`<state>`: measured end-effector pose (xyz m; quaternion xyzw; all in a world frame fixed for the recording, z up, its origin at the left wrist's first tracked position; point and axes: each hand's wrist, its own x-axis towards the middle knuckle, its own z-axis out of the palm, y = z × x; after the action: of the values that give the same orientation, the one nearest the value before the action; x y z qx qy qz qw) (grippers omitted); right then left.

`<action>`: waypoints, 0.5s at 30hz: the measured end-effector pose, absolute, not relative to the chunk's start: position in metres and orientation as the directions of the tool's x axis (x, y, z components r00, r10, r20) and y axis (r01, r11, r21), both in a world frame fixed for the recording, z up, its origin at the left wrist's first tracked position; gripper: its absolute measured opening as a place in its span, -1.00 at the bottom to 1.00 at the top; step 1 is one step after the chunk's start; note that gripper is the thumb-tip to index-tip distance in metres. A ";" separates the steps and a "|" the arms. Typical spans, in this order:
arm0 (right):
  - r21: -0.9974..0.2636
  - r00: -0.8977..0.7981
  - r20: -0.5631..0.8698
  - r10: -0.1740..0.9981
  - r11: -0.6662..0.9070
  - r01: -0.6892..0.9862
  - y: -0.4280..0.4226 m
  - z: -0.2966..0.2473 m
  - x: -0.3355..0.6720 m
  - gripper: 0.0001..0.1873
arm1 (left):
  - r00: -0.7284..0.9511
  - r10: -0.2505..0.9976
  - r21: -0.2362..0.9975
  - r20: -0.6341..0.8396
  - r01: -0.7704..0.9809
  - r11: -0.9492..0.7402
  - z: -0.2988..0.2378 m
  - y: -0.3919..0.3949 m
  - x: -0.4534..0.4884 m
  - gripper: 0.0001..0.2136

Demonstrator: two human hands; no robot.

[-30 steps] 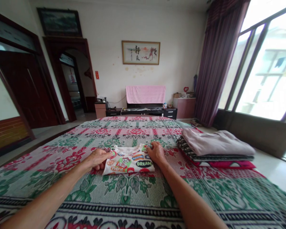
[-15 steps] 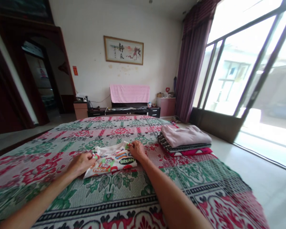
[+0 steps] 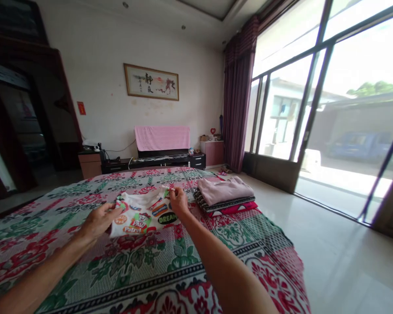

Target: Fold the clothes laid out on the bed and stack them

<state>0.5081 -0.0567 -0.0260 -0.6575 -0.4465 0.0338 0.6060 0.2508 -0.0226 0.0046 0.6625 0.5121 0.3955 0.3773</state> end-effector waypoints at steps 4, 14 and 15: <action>-0.822 0.611 0.530 0.589 0.180 0.540 -0.082 0.019 0.559 -0.71 | 0.186 0.971 0.984 0.151 0.070 -0.166 0.039 -0.043 0.299 -0.48; -0.752 0.658 0.489 0.573 -0.105 0.651 -0.147 0.073 0.696 -0.77 | 0.479 0.871 0.991 0.108 0.013 -0.130 0.073 -0.098 0.428 -0.81; -0.754 0.670 0.473 0.571 -0.131 0.644 -0.151 0.078 0.707 -0.77 | 0.492 0.863 0.990 0.118 0.015 -0.143 0.076 -0.101 0.441 -0.82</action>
<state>0.7075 -0.1514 0.0778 -0.7511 -0.4045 -0.0347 0.5206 0.4407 -0.1006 0.0756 0.6555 0.3346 0.3768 0.5624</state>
